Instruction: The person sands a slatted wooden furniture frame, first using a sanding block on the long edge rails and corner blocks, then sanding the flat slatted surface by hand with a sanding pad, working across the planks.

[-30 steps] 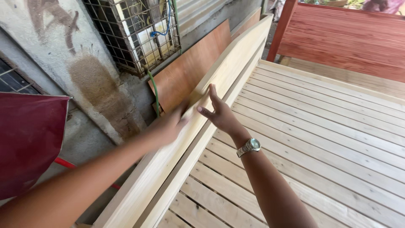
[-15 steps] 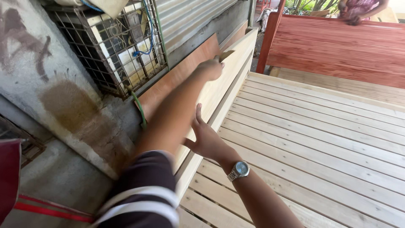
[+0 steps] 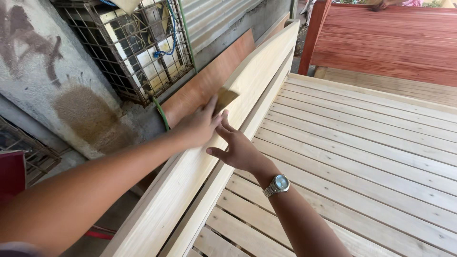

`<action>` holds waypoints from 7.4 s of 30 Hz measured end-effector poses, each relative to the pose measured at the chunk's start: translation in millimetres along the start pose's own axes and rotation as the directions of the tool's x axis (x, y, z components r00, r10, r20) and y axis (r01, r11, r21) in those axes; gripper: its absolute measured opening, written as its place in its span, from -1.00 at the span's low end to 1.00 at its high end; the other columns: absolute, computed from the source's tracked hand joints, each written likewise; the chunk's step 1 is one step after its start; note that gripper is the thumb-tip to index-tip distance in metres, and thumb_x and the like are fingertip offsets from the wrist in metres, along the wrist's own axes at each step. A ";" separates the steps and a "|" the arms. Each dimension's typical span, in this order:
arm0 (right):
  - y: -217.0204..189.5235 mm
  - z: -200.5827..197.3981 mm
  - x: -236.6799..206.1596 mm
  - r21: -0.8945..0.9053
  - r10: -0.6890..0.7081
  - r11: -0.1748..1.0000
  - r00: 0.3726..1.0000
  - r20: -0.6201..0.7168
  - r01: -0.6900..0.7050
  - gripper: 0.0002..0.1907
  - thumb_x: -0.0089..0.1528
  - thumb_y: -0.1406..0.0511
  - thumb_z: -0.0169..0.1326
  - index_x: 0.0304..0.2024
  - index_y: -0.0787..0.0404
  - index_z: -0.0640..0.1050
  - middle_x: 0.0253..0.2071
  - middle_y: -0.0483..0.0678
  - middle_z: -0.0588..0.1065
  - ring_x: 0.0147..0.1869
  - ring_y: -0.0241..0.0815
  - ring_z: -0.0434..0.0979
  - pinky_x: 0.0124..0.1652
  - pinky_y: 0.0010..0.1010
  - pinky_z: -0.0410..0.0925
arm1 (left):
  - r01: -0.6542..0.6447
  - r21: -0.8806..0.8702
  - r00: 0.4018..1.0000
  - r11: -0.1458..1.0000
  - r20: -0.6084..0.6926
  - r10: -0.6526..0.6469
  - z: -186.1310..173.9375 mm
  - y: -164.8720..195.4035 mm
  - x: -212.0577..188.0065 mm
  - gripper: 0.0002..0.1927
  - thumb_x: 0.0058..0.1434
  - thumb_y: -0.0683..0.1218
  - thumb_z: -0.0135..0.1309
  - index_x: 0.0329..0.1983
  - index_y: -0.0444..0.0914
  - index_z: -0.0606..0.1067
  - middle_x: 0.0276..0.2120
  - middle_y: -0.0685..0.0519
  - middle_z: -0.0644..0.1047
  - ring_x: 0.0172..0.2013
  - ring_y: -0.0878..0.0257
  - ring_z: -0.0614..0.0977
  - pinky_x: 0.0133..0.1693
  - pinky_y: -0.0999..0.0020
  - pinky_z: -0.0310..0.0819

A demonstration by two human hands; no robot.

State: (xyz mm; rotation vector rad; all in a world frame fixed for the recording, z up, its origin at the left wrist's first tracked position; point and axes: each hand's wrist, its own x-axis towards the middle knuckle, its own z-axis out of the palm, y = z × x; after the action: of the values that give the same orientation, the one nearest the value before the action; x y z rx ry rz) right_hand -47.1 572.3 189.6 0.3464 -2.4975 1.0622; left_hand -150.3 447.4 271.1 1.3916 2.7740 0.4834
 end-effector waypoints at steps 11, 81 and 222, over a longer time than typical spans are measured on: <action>24.2 -0.7 -3.9 0.010 -0.088 0.996 0.995 -0.038 0.088 -0.12 0.25 0.28 0.20 0.52 0.29 0.08 0.52 0.32 0.06 0.64 0.07 -0.02 0.43 -0.24 0.11 | -0.078 -0.204 0.995 0.976 -0.069 0.065 -37.5 60.4 96.0 -0.41 0.46 0.16 -0.28 0.46 -0.22 0.17 0.26 -0.30 0.41 0.24 -0.25 0.45 0.23 -0.03 0.30; -105.7 59.5 -20.4 -0.340 -0.245 0.919 0.964 -0.102 0.198 -0.25 -0.03 0.68 -0.14 0.22 0.18 0.39 0.36 0.03 0.27 0.58 0.17 0.06 0.42 -0.12 0.16 | 0.098 0.908 0.991 0.407 -0.053 -0.120 9.7 -4.1 -428.8 -0.28 0.31 0.06 -0.10 0.52 -0.16 0.05 0.58 -0.09 -0.11 0.10 -0.26 0.54 0.06 -0.08 0.49; 0.5 103.4 -80.7 0.361 -0.070 0.931 0.997 0.016 0.059 -0.16 0.26 0.48 0.11 0.52 0.23 0.04 0.62 0.17 -0.23 0.69 -0.02 -0.26 0.48 -0.24 -0.11 | -0.088 0.334 0.966 0.938 -0.201 0.163 19.2 30.2 35.9 -0.35 0.29 -0.04 -0.02 0.47 -0.05 0.18 0.53 0.18 -0.02 0.08 -0.36 0.48 -0.04 -0.23 0.51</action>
State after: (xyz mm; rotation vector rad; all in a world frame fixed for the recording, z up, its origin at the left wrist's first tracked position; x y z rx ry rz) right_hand -3.2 502.8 87.5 0.5486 -2.2885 1.4987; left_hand -145.9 497.6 265.9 1.6862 3.0700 0.2017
